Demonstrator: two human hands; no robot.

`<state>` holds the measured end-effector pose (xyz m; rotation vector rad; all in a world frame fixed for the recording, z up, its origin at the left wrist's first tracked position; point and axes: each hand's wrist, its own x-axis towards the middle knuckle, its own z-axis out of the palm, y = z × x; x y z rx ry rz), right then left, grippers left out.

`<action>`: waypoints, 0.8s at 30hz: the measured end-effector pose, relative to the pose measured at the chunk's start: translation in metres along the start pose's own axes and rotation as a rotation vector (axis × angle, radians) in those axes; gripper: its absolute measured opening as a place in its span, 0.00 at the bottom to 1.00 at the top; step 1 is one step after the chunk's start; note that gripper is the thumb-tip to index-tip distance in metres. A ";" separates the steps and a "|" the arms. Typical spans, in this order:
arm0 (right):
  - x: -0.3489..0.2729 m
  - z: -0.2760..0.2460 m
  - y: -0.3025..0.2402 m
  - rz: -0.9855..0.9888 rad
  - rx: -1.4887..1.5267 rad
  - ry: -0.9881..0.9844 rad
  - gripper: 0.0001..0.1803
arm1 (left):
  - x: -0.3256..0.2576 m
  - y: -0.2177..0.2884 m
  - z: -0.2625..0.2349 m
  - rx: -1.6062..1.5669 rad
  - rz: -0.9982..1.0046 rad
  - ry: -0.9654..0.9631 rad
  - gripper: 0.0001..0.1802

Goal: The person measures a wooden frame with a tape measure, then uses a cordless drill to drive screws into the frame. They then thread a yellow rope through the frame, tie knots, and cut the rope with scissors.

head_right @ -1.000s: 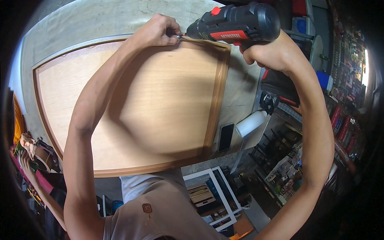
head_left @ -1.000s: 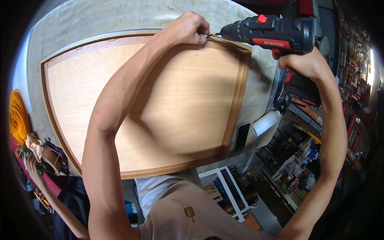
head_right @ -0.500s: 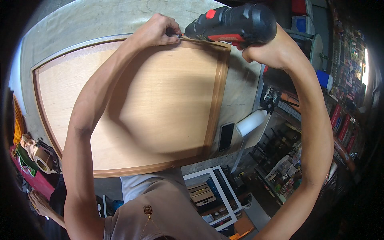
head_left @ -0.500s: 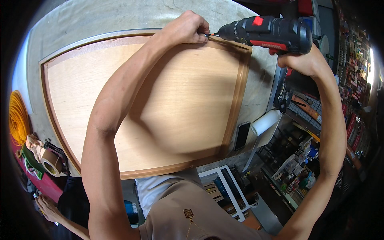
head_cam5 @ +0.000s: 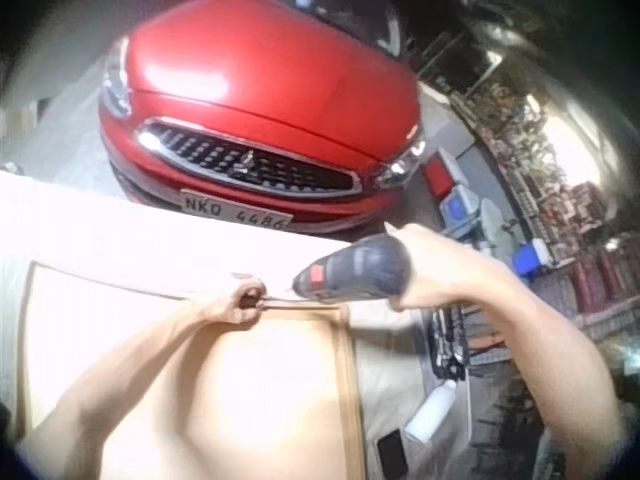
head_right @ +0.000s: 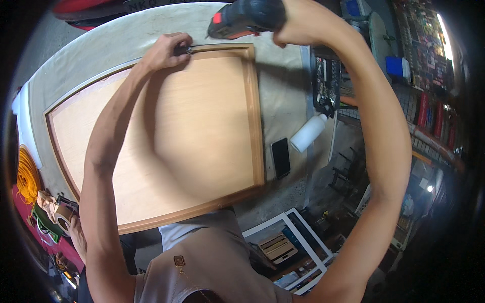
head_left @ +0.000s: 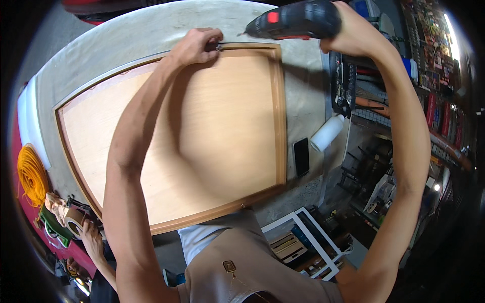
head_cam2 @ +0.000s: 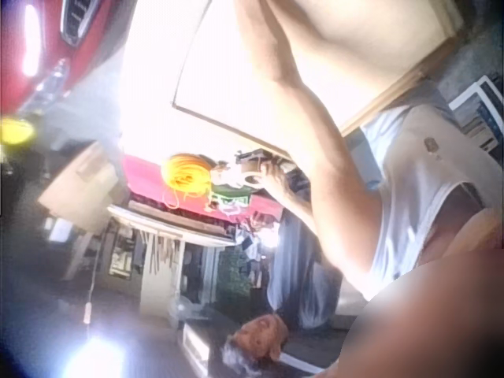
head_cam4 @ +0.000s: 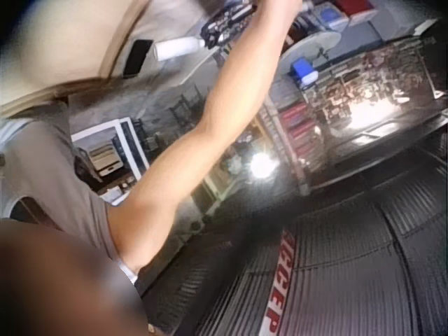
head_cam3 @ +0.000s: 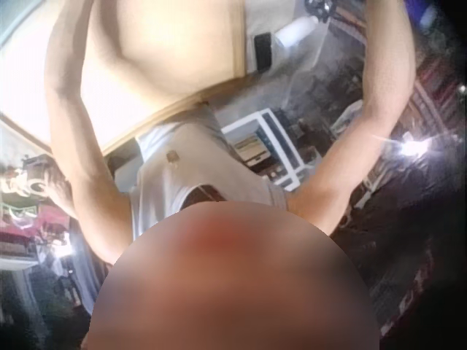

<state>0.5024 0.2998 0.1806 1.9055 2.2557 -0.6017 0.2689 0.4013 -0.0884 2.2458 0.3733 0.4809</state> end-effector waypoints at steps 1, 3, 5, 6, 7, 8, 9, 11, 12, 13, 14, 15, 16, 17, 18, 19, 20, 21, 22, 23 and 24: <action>-0.026 -0.003 0.002 0.161 0.074 0.017 0.24 | -0.004 0.000 0.001 0.020 0.052 0.024 0.21; -0.071 0.003 0.012 0.150 -0.095 0.138 0.21 | -0.009 0.000 0.005 0.074 0.137 0.078 0.19; -0.104 0.035 0.026 0.433 0.132 0.292 0.25 | -0.016 -0.002 0.009 0.259 0.224 0.072 0.17; -0.106 0.057 0.038 0.597 0.066 0.286 0.26 | -0.018 -0.002 0.011 0.354 0.271 0.083 0.16; -0.112 0.084 0.044 0.654 0.047 0.408 0.28 | -0.017 -0.002 0.013 0.385 0.284 0.081 0.16; -0.114 0.109 0.051 0.698 0.047 0.451 0.28 | -0.017 -0.002 0.014 0.421 0.295 0.081 0.15; -0.118 0.134 0.057 0.722 0.046 0.482 0.28 | -0.016 -0.001 0.015 0.462 0.299 0.090 0.15; -0.118 0.182 0.067 0.747 -0.096 0.466 0.35 | -0.016 0.004 0.016 0.464 0.292 0.092 0.16; -0.121 0.202 0.071 0.755 -0.088 0.446 0.37 | -0.017 0.007 0.017 0.468 0.248 0.092 0.16; -0.120 0.221 0.071 0.732 -0.091 0.439 0.39 | -0.021 0.010 0.013 0.477 0.192 0.078 0.17; -0.122 0.237 0.073 0.734 -0.086 0.442 0.41 | -0.022 0.013 0.012 0.469 0.149 0.063 0.18; -0.125 0.250 0.073 0.719 -0.085 0.457 0.42 | -0.024 0.015 0.011 0.465 0.162 0.046 0.17; -0.126 0.260 0.074 0.706 -0.084 0.470 0.43 | -0.025 0.016 0.010 0.466 0.141 0.044 0.17; -0.126 0.265 0.075 0.760 -0.022 0.443 0.46 | -0.026 0.017 0.009 0.465 0.121 0.044 0.18; -0.128 0.266 0.076 0.702 -0.031 0.433 0.48 | -0.025 0.015 0.009 0.489 0.154 0.066 0.19; -0.130 0.265 0.076 0.694 -0.029 0.382 0.50 | -0.023 0.013 0.009 0.503 0.197 0.074 0.17; -0.129 0.261 0.075 0.669 0.030 0.366 0.50 | -0.024 0.011 0.009 0.489 0.192 0.087 0.17; -0.130 0.255 0.074 0.701 0.098 0.291 0.50 | -0.024 0.008 0.010 0.473 0.190 0.094 0.16; -0.126 0.247 0.072 0.741 0.056 0.261 0.49 | -0.024 0.005 0.010 0.481 0.207 0.124 0.15; -0.122 0.238 0.067 0.639 0.110 0.425 0.41 | -0.025 0.003 0.009 0.483 0.222 0.141 0.15; -0.109 0.232 0.062 0.489 0.196 0.589 0.37 | -0.027 0.001 0.011 0.480 0.254 0.171 0.14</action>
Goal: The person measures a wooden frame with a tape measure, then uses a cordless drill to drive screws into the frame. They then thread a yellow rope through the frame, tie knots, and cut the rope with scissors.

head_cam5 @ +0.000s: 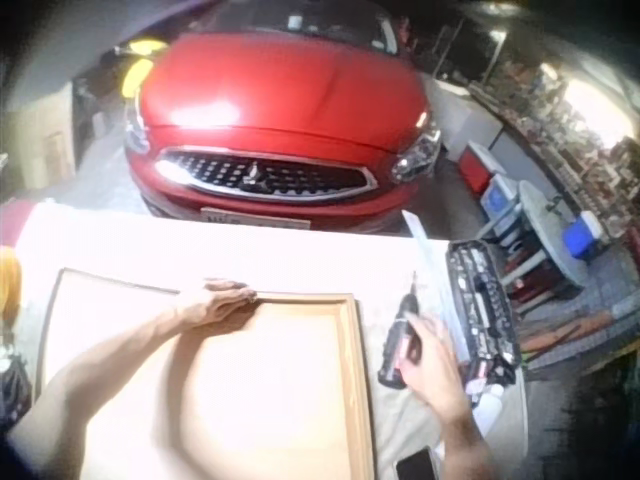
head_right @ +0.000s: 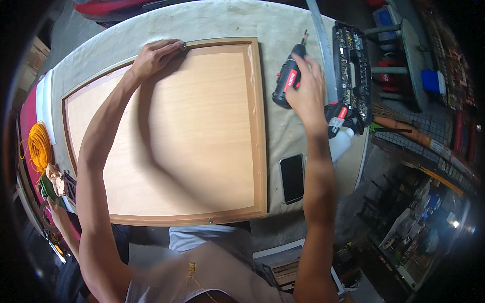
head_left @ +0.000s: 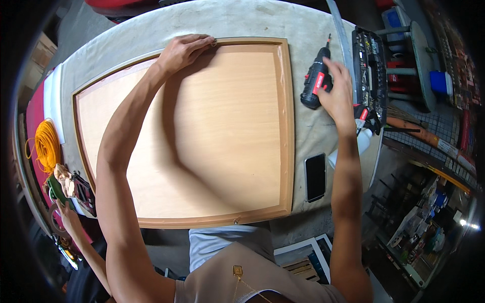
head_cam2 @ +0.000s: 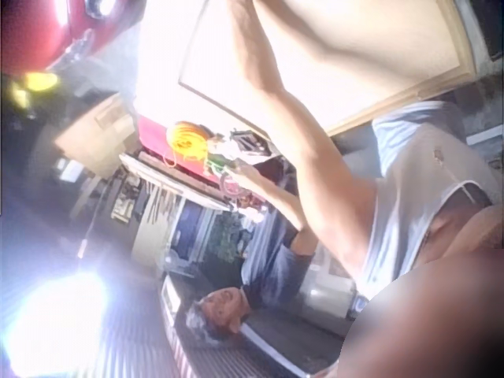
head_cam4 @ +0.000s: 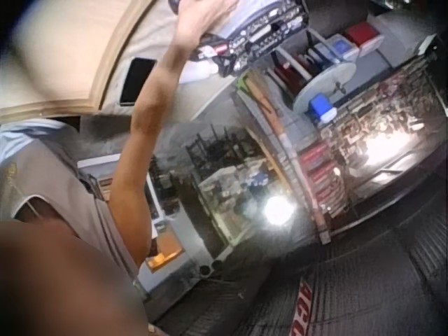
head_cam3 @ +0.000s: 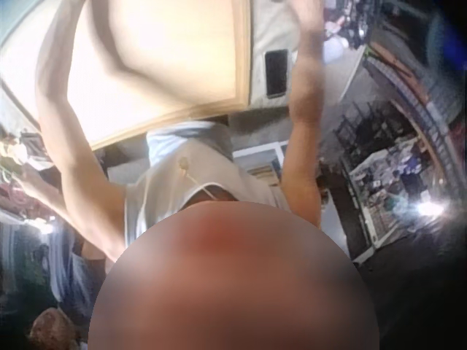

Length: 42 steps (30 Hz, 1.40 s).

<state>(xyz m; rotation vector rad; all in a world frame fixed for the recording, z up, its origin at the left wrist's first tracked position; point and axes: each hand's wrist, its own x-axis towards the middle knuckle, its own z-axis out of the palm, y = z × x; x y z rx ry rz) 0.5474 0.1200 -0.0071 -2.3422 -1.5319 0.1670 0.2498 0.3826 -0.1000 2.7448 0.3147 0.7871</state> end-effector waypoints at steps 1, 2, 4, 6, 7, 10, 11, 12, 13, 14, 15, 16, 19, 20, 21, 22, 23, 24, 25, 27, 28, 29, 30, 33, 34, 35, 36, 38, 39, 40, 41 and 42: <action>0.013 0.009 -0.015 -0.159 0.158 0.142 0.33 | -0.002 -0.001 0.002 0.006 -0.008 -0.004 0.14; 0.025 0.026 -0.033 -0.194 0.221 0.124 0.28 | -0.002 -0.001 0.004 0.014 0.000 0.013 0.14; 0.053 0.067 -0.072 -0.351 0.302 0.126 0.21 | -0.002 -0.002 0.007 0.011 0.010 0.058 0.12; 0.077 0.103 -0.101 -0.464 0.369 0.098 0.17 | -0.003 -0.002 0.008 -0.005 0.018 0.087 0.12; 0.087 0.117 -0.111 -0.489 0.422 0.071 0.16 | -0.003 -0.002 0.009 -0.020 0.015 0.099 0.12; 0.095 0.139 -0.127 -0.468 0.565 0.000 0.13 | -0.003 -0.004 0.008 -0.020 0.052 0.101 0.11; 0.095 0.142 -0.131 -0.445 0.610 -0.024 0.13 | -0.003 -0.004 0.007 -0.021 0.055 0.095 0.11; 0.096 0.142 -0.132 -0.454 0.626 -0.016 0.13 | -0.002 -0.005 0.008 0.004 0.077 0.110 0.10; 0.096 0.142 -0.133 -0.464 0.643 -0.009 0.13 | -0.002 -0.006 0.008 0.016 0.088 0.120 0.10; 0.096 0.141 -0.132 -0.468 0.660 -0.004 0.13 | -0.003 -0.006 0.008 0.026 0.090 0.120 0.10; 0.096 0.142 -0.132 -0.486 0.640 0.004 0.12 | -0.003 -0.006 0.008 0.037 0.093 0.120 0.10; 0.096 0.142 -0.132 -0.504 0.622 0.012 0.12 | -0.003 -0.006 0.008 0.046 0.095 0.117 0.10; 0.096 0.145 -0.128 -0.526 0.539 0.052 0.11 | -0.003 -0.006 0.009 0.067 0.127 0.115 0.16; 0.094 0.147 -0.126 -0.526 0.510 0.064 0.11 | -0.003 -0.006 0.008 0.094 0.122 0.106 0.16; 0.094 0.148 -0.125 -0.526 0.524 0.039 0.11 | -0.003 -0.006 0.008 0.086 0.123 0.101 0.15; 0.095 0.148 -0.123 -0.525 0.537 0.015 0.11 | -0.003 -0.006 0.009 0.077 0.124 0.096 0.15; 0.095 0.148 -0.122 -0.536 0.550 -0.001 0.11 | -0.004 -0.007 0.009 0.071 0.126 0.095 0.15; 0.095 0.148 -0.121 -0.511 0.515 -0.003 0.11 | -0.003 -0.008 0.009 0.021 0.134 0.089 0.14; 0.094 0.146 -0.120 -0.510 0.487 0.004 0.11 | -0.004 -0.010 0.008 -0.012 0.137 0.087 0.13; 0.096 0.144 -0.127 -0.501 0.500 -0.030 0.12 | -0.002 -0.009 0.009 -0.077 0.057 0.052 0.11; 0.095 0.142 -0.131 -0.485 0.526 -0.071 0.12 | -0.003 -0.008 0.006 -0.128 -0.016 0.057 0.10; 0.093 0.138 -0.134 -0.450 0.501 -0.095 0.13 | -0.001 -0.009 0.004 -0.182 -0.031 0.022 0.10; 0.094 0.136 -0.137 -0.471 0.498 -0.098 0.12 | -0.001 -0.009 0.001 -0.238 -0.027 0.044 0.09; 0.093 0.134 -0.140 -0.439 0.507 -0.149 0.12 | -0.001 -0.008 -0.003 -0.242 -0.001 0.069 0.08; 0.093 0.134 -0.140 -0.424 0.514 -0.170 0.12 | 0.000 -0.007 -0.004 -0.248 -0.035 0.053 0.08; 0.094 0.134 -0.138 -0.400 0.500 -0.187 0.13 | -0.001 -0.005 -0.006 -0.271 -0.035 0.062 0.08; 0.095 0.135 -0.136 -0.408 0.529 -0.216 0.13 | -0.001 -0.005 -0.007 -0.251 -0.068 0.048 0.08; 0.097 0.136 -0.132 -0.408 0.528 -0.244 0.14 | 0.000 -0.002 -0.008 -0.249 -0.053 0.058 0.08; 0.098 0.135 -0.130 -0.392 0.517 -0.263 0.14 | 0.001 0.000 -0.007 -0.283 -0.108 0.035 0.09; 0.098 0.136 -0.128 -0.392 0.500 -0.272 0.14 | 0.001 0.001 -0.005 -0.317 -0.158 0.018 0.09; 0.099 0.136 -0.127 -0.411 0.469 -0.268 0.15 | -0.002 0.002 -0.005 -0.343 -0.205 0.007 0.10; 0.100 0.136 -0.126 -0.403 0.461 -0.292 0.15 | -0.006 0.001 -0.008 -0.320 -0.155 0.073 0.12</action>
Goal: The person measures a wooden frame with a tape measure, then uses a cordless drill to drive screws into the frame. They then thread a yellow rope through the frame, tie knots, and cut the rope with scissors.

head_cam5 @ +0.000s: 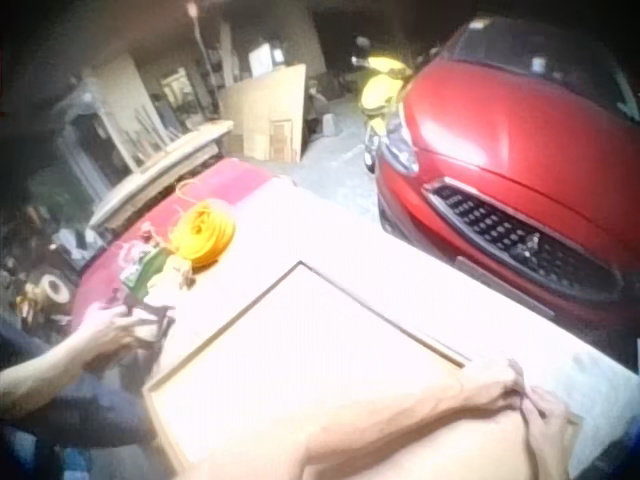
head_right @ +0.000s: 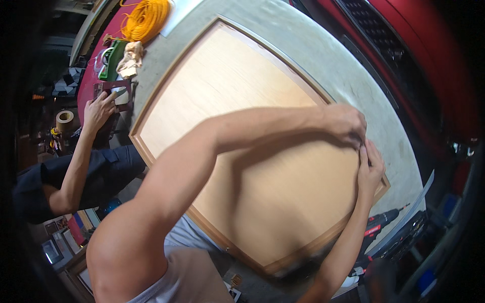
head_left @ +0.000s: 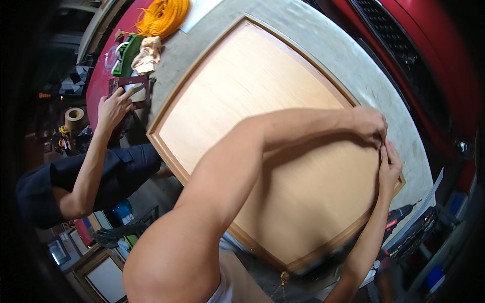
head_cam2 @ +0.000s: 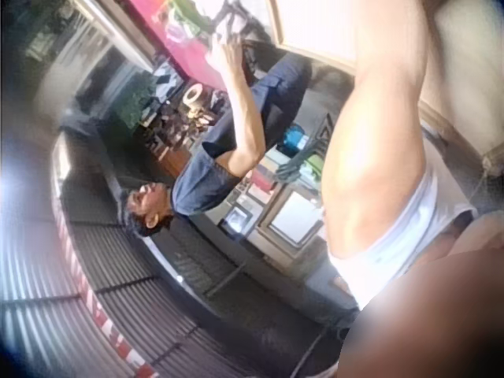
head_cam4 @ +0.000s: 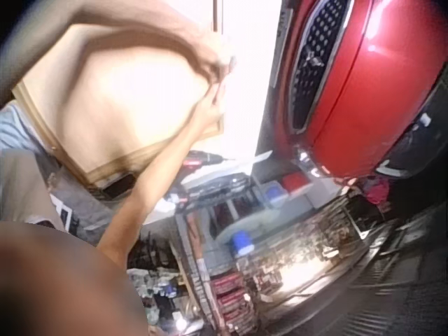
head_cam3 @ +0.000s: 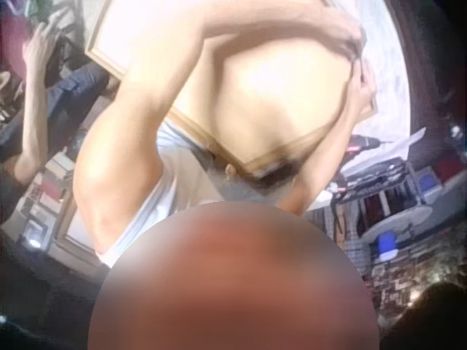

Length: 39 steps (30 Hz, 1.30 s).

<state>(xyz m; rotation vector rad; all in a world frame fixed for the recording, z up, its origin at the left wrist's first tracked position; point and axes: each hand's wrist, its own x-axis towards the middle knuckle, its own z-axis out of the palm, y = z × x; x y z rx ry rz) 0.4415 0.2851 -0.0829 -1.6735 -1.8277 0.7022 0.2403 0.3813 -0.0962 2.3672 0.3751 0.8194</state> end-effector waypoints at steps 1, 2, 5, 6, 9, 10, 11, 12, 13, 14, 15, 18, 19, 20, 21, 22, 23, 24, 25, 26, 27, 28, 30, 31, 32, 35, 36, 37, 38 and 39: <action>0.000 -0.001 0.001 0.025 0.016 -0.015 0.15 | -0.006 0.001 -0.007 0.020 0.119 0.100 0.14; 0.000 -0.002 0.002 0.055 0.027 -0.031 0.16 | -0.018 0.002 -0.020 0.054 0.096 0.184 0.21; 0.000 -0.005 0.006 0.121 0.055 -0.061 0.17 | -0.109 -0.011 -0.131 0.310 -0.279 0.524 0.26; 0.000 -0.007 0.008 0.137 0.070 -0.069 0.18 | -0.157 -0.016 -0.193 0.509 -0.385 0.707 0.26; 0.002 -0.010 0.014 0.243 0.176 -0.094 0.19 | -0.298 -0.014 -0.378 1.095 -1.133 0.882 0.28; 0.003 -0.010 0.014 0.283 0.206 -0.109 0.19 | -0.341 -0.009 -0.417 1.506 -1.293 0.667 0.29; 0.004 -0.010 0.014 0.318 0.242 -0.114 0.19 | -0.375 -0.005 -0.443 1.389 -1.308 0.628 0.33; 0.006 -0.010 0.014 0.397 0.265 -0.095 0.20 | -0.397 -0.009 -0.468 1.029 -1.589 0.339 0.39; 0.007 -0.010 0.012 0.365 0.269 -0.116 0.20 | -0.411 -0.020 -0.470 1.133 -1.502 0.155 0.41; 0.008 -0.009 0.010 0.376 0.263 -0.121 0.20 | -0.422 -0.027 -0.461 1.258 -1.400 -0.012 0.43; 0.007 -0.010 0.007 0.381 0.273 -0.114 0.20 | -0.425 -0.034 -0.453 1.405 -1.258 -0.215 0.45; 0.006 -0.009 -0.004 0.424 0.356 -0.067 0.20 | -0.417 -0.063 -0.447 1.429 -1.426 -0.057 0.35; 0.007 -0.005 -0.007 0.422 0.330 -0.002 0.18 | -0.415 -0.071 -0.452 1.240 -1.223 0.059 0.22; 0.008 -0.006 -0.011 0.492 0.313 -0.006 0.18 | -0.416 -0.074 -0.454 1.287 -1.094 0.135 0.21; 0.009 -0.007 -0.014 0.526 0.352 -0.028 0.18 | -0.417 -0.075 -0.459 1.321 -0.900 0.242 0.21; 0.011 -0.003 -0.018 0.474 0.416 0.024 0.19 | -0.419 -0.073 -0.471 1.200 -1.217 0.198 0.26; 0.014 -0.008 -0.021 0.602 0.342 -0.027 0.21 | -0.427 -0.067 -0.478 1.263 -1.308 0.272 0.36; 0.011 -0.008 -0.025 0.584 0.465 0.065 0.24 | -0.429 -0.064 -0.496 1.112 -1.469 0.368 0.46; 0.009 -0.009 -0.030 0.454 0.300 0.186 0.26 | -0.438 -0.056 -0.508 0.885 -1.388 0.635 0.45; 0.003 -0.010 -0.036 0.337 0.120 0.275 0.29 | -0.447 -0.046 -0.520 0.516 -1.213 0.952 0.46; -0.004 -0.011 -0.042 0.335 0.141 0.338 0.29 | -0.454 -0.037 -0.531 0.152 -0.966 1.119 0.37; -0.012 -0.011 -0.050 0.334 0.154 0.388 0.30 | -0.459 -0.024 -0.547 -0.011 -0.852 1.195 0.32; -0.037 -0.009 -0.068 0.365 0.225 0.451 0.30 | -0.448 0.006 -0.583 0.041 -0.626 1.183 0.33; -0.051 -0.003 -0.081 0.390 0.278 0.457 0.29 | -0.437 0.026 -0.598 -0.010 -0.560 1.146 0.32; -0.065 0.003 -0.093 0.377 0.342 0.463 0.29 | -0.420 0.051 -0.608 -0.076 -0.560 1.139 0.32; -0.095 0.025 -0.142 0.358 0.477 0.370 0.27 | -0.362 0.151 -0.616 -0.267 -0.567 1.099 0.30; -0.103 0.033 -0.164 0.374 0.491 0.313 0.27 | -0.343 0.186 -0.611 -0.334 -0.573 1.071 0.30; -0.110 0.039 -0.189 0.269 0.570 0.248 0.26 | -0.325 0.219 -0.602 -0.409 -0.586 1.037 0.30; -0.118 0.045 -0.219 0.233 0.581 0.158 0.25 | -0.307 0.250 -0.593 -0.472 -0.588 1.002 0.30; -0.125 0.050 -0.252 0.111 0.640 0.129 0.26 | -0.293 0.278 -0.581 -0.606 -0.624 0.960 0.29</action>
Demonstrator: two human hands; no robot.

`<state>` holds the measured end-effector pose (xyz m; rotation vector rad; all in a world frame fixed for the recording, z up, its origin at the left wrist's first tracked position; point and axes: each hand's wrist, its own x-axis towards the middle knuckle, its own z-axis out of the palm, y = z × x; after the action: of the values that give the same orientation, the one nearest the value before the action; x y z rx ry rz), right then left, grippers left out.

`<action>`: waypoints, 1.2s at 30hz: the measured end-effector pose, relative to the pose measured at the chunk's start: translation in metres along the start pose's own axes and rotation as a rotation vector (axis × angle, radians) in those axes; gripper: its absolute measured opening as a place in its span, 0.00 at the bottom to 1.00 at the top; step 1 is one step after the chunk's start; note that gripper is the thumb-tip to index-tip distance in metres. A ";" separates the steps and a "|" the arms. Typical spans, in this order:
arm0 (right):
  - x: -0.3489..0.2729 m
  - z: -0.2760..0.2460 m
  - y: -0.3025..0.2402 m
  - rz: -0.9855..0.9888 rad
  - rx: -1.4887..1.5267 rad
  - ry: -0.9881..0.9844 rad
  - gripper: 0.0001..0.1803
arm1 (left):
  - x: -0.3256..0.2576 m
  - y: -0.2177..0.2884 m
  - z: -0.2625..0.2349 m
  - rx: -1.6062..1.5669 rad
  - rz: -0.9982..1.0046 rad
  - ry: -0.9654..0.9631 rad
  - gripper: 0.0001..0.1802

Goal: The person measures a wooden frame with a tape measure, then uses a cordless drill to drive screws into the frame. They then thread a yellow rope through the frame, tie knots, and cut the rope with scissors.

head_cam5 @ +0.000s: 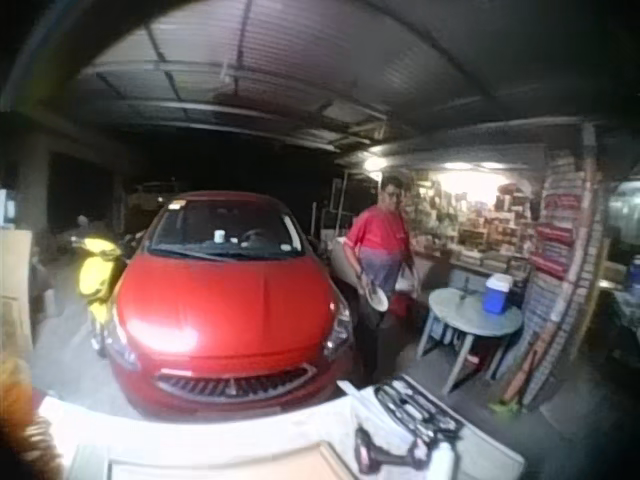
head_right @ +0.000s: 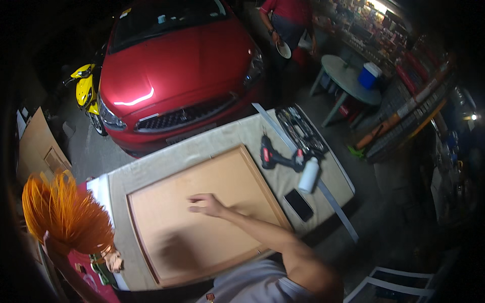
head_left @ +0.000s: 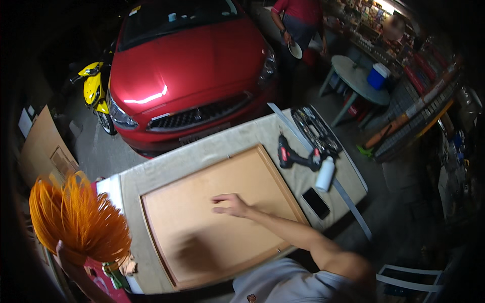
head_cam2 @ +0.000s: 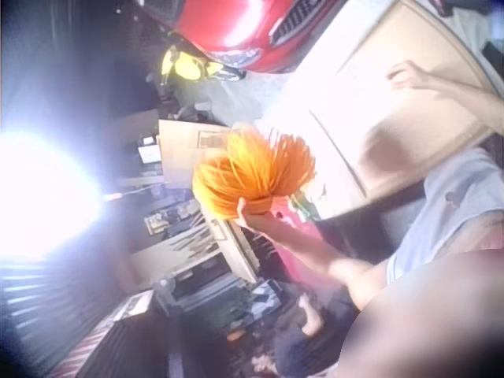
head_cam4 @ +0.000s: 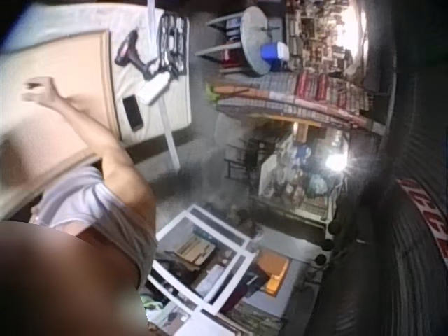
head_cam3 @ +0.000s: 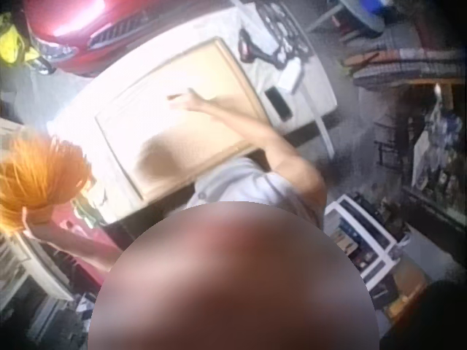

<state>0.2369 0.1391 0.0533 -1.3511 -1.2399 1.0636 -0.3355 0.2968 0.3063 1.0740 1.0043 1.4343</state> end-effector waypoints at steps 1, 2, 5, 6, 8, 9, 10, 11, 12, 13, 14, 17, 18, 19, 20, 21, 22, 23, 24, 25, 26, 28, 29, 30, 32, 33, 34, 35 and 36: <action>-0.013 0.019 -0.027 -0.113 -0.019 -0.053 0.28 | -0.019 0.012 0.022 -0.074 -0.103 -0.043 0.28; -0.027 0.029 -0.056 -0.197 0.057 -0.171 0.34 | -0.041 0.017 0.042 -0.088 -0.134 -0.067 0.29; -0.076 0.045 -0.141 -0.569 -0.106 0.030 0.50 | -0.102 -0.007 0.098 -0.129 -0.155 -0.091 0.30; -0.089 0.039 -0.164 -0.722 -0.175 0.234 0.55 | -0.122 -0.021 0.115 -0.127 -0.152 -0.086 0.30; -0.119 0.000 -0.188 -0.635 -0.224 0.286 0.55 | -0.171 -0.065 0.147 -0.313 -0.251 0.007 0.32; -0.134 -0.020 -0.191 -0.711 -0.479 0.417 0.54 | -0.197 -0.094 0.164 -0.402 -0.313 -0.009 0.32; -0.145 -0.037 -0.189 -0.551 -0.380 0.335 0.49 | -0.222 -0.129 0.182 -0.623 -0.414 -0.035 0.33; -0.155 -0.055 -0.183 -0.569 -0.599 0.313 0.46 | -0.247 -0.168 0.205 -0.823 -0.577 -0.067 0.33; -0.155 -0.062 -0.172 -0.611 -0.647 0.258 0.45 | -0.259 -0.200 0.227 -1.121 -0.737 -0.372 0.32; -0.140 -0.055 -0.156 -0.661 -0.659 0.241 0.44 | -0.278 -0.233 0.248 -1.040 -0.757 -0.373 0.35; -0.127 -0.046 -0.136 -0.532 -0.678 0.160 0.43 | -0.295 -0.259 0.263 -1.271 -0.976 -0.255 0.40; -0.100 -0.031 -0.067 0.114 -0.963 -0.253 0.41 | -0.348 -0.305 0.281 -0.750 -1.057 0.168 0.45; -0.113 -0.035 -0.043 0.068 -0.844 -0.137 0.40 | -0.354 -0.312 0.281 -0.727 -1.031 0.133 0.45; -0.124 -0.042 -0.025 0.074 -0.769 -0.030 0.38 | -0.358 -0.317 0.279 -0.688 -0.960 0.001 0.45; -0.139 -0.050 -0.010 0.139 -0.720 0.067 0.36 | -0.364 -0.322 0.277 -0.648 -0.898 -0.090 0.45; -0.160 -0.051 0.002 0.105 -0.668 0.174 0.33 | -0.372 -0.325 0.272 -0.608 -0.823 -0.203 0.44; -0.181 -0.051 0.010 0.033 -0.638 0.290 0.29 | -0.377 -0.327 0.266 -0.603 -0.821 -0.285 0.43; -0.205 -0.052 0.015 0.272 -0.528 0.233 0.27 | -0.380 -0.332 0.265 -0.491 -0.752 -0.356 0.41; -0.227 -0.046 0.017 0.413 -0.394 0.198 0.27 | -0.381 -0.335 0.265 -0.353 -0.724 -0.384 0.40; -0.248 -0.040 0.017 0.613 -0.324 0.065 0.28 | -0.379 -0.338 0.268 -0.301 -0.636 -0.413 0.40; -0.264 -0.022 0.018 0.665 -0.328 0.027 0.33 | -0.377 -0.340 0.274 -0.216 -0.603 -0.389 0.39; -0.282 0.019 0.012 0.444 -0.599 0.108 0.46 | -0.368 -0.330 0.286 -0.113 -0.612 -0.316 0.39; -0.279 0.033 0.007 0.354 -0.664 0.132 0.57 | -0.358 -0.319 0.294 -0.101 -0.643 -0.266 0.39; -0.267 0.042 0.001 -0.096 -0.665 0.342 0.52 | -0.348 -0.304 0.301 -0.084 -0.680 -0.215 0.39; -0.245 0.052 -0.019 0.050 -0.175 0.251 0.45 | -0.324 -0.262 0.308 0.199 -0.605 -0.267 0.48; -0.228 0.055 -0.028 0.099 -0.119 0.259 0.34 | -0.310 -0.240 0.310 0.345 -0.510 -0.359 0.52; -0.218 0.056 -0.036 0.038 0.161 0.171 0.28 | -0.296 -0.220 0.311 0.501 -0.438 -0.440 0.56; -0.210 0.061 -0.042 0.102 0.344 0.198 0.24 | -0.284 -0.202 0.307 0.712 -0.270 -0.567 0.61; -0.203 0.067 -0.044 0.090 0.556 0.187 0.21 | -0.275 -0.190 0.302 0.915 -0.071 -0.648 0.65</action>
<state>0.1456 -0.0561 0.0847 -1.0479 -0.6788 1.2029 0.0206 0.0572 0.1705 1.9614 1.1916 0.4303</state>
